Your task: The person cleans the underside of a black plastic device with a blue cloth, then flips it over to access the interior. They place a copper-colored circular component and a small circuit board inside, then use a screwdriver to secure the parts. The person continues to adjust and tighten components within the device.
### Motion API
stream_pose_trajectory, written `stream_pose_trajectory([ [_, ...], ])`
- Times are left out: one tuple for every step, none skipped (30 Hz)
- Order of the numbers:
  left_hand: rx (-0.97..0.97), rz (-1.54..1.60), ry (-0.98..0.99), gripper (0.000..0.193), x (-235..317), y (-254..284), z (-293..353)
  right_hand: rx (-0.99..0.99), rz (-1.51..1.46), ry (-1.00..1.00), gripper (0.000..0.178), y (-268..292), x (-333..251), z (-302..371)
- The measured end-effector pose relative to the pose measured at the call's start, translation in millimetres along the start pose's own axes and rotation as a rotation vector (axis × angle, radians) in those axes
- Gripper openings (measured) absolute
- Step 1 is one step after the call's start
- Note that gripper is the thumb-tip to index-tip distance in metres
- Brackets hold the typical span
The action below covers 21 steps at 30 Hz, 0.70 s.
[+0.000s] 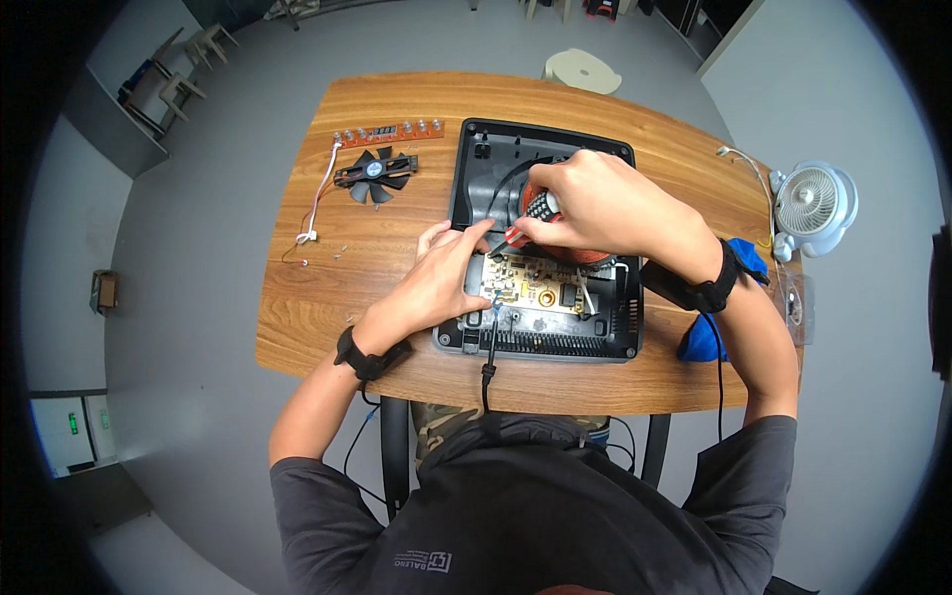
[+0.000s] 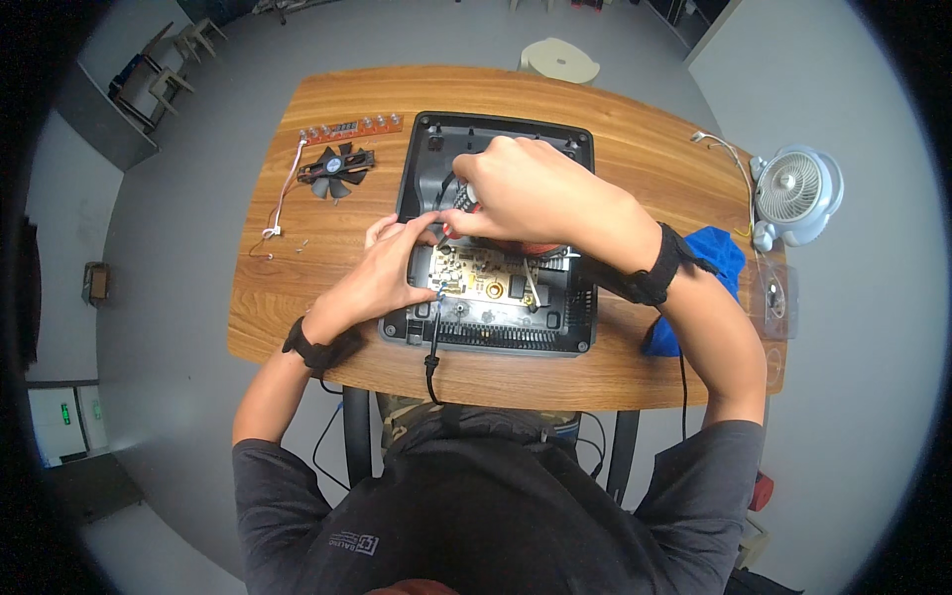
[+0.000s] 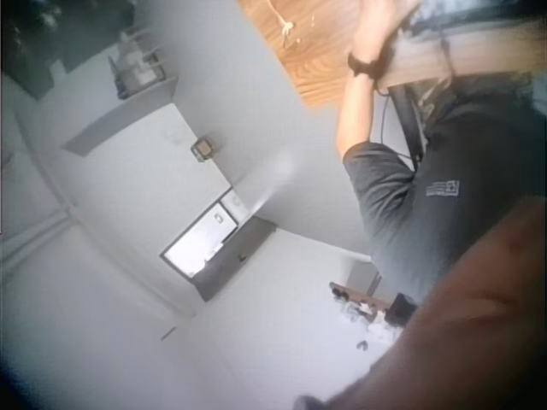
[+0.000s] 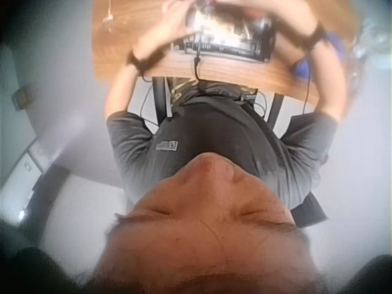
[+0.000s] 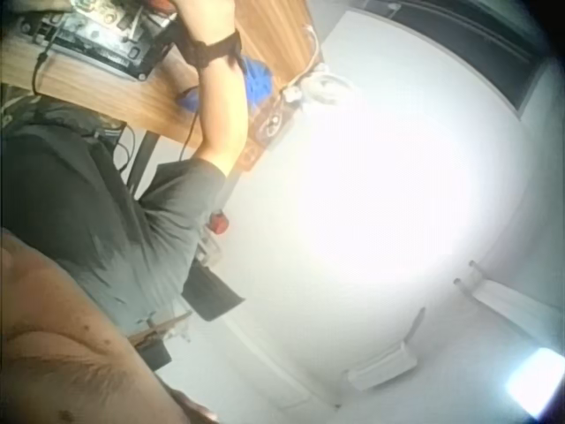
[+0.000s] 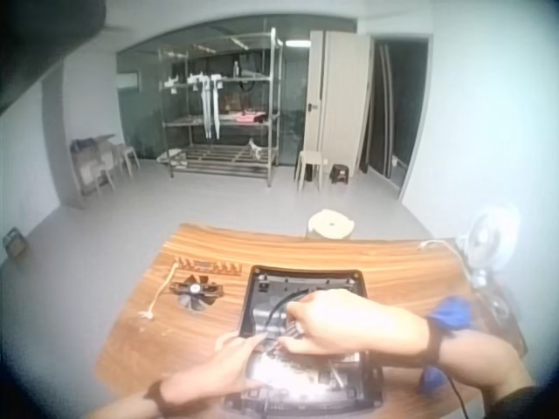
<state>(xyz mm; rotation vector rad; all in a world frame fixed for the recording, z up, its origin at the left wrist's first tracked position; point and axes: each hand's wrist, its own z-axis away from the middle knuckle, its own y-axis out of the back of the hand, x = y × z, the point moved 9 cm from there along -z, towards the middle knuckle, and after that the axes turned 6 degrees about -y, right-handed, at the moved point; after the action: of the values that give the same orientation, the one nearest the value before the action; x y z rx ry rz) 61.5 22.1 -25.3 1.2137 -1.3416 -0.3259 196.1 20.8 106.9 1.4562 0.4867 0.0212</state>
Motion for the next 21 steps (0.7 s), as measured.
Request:
stream_pose_trajectory([
  [0.006, 0.004, 0.000, 0.104, -0.6, -0.1, 0.4, -0.014, 0.020, 0.004, 0.048, 0.5, -2.9, -2.7],
  [0.009, 0.008, -0.005, 0.103, -0.3, 0.3, -0.2, -0.024, 0.039, 0.004, 0.048, 2.8, -6.8, -5.1],
  [0.012, 0.011, -0.009, 0.102, 0.1, 0.5, -0.7, -0.034, 0.058, 0.003, 0.048, 4.0, -10.0, -8.0],
  [0.014, 0.005, -0.009, 0.101, 0.1, 0.2, -0.5, -0.062, 0.107, -0.003, 0.048, 2.1, -11.3, -12.0],
  [0.015, -0.004, -0.009, 0.100, 0.5, 0.8, -0.3, -0.050, 0.097, 0.010, 0.048, 2.7, -13.0, -15.3],
  [0.016, -0.013, -0.009, 0.099, 1.5, 1.7, -0.5, -0.038, 0.088, 0.023, 0.049, 1.6, -13.5, -18.2],
  [-0.005, -0.002, 0.009, 0.096, 1.8, 0.8, -1.3, -0.026, 0.079, 0.037, 0.049, 2.4, -15.6, -20.6],
  [-0.024, 0.008, 0.028, 0.094, 1.7, 0.4, -2.1, -0.095, 0.100, 0.000, 0.046, -0.8, -16.3, -23.7],
  [-0.043, 0.019, 0.047, 0.091, 1.3, 0.1, -2.9, -0.091, 0.085, -0.004, 0.045, 0.6, -18.5, -24.2],
  [-0.057, 0.006, 0.050, 0.085, -0.1, -0.8, -3.4, -0.087, 0.069, -0.008, 0.044, 1.4, -20.3, -23.9],
  [-0.038, -0.002, 0.028, 0.088, 0.3, -0.1, -2.4, -0.085, 0.054, -0.007, 0.044, 1.8, -23.7, -24.4],
  [-0.020, -0.010, 0.006, 0.091, 0.4, 0.0, -1.2, -0.173, 0.060, -0.056, 0.042, 4.3, -27.3, -22.9],
  [-0.001, -0.018, -0.015, 0.094, 1.0, 0.6, -0.1, -0.176, 0.067, -0.019, 0.041, 2.7, -28.8, -24.2],
  [0.002, -0.031, -0.015, 0.094, 0.3, -0.5, 0.2, -0.180, 0.075, 0.013, 0.040, 0.7, -29.8, -25.8],
  [0.005, -0.044, -0.014, 0.094, 0.0, -1.1, 0.2, -0.183, 0.083, 0.044, 0.039, 0.3, -31.9, -25.9],
  [0.008, -0.057, -0.013, 0.094, 0.1, -0.5, -0.1, -0.180, 0.061, 0.031, 0.037, 0.6, -32.2, -24.2],
  [0.000, -0.052, -0.007, 0.094, 1.0, -0.6, -0.9, -0.143, 0.070, 0.050, 0.036, 2.3, -36.3, -21.9],
  [-0.008, -0.047, -0.001, 0.094, 2.5, 0.1, -2.0, -0.106, 0.080, 0.068, 0.036, 3.2, -39.5, -19.7],
  [-0.017, -0.043, 0.005, 0.094, 3.3, 0.0, -3.1, -0.069, 0.089, 0.086, 0.037, 3.9, -41.5, -19.0],
  [-0.015, -0.045, 0.007, 0.094, 2.4, -0.3, -2.5, -0.049, 0.102, 0.076, 0.043, 0.0, -41.3, -21.5],
  [-0.013, -0.047, 0.009, 0.094, -0.1, -1.7, -1.7, -0.031, 0.116, 0.054, 0.044, -1.4, -39.8, -22.1],
])
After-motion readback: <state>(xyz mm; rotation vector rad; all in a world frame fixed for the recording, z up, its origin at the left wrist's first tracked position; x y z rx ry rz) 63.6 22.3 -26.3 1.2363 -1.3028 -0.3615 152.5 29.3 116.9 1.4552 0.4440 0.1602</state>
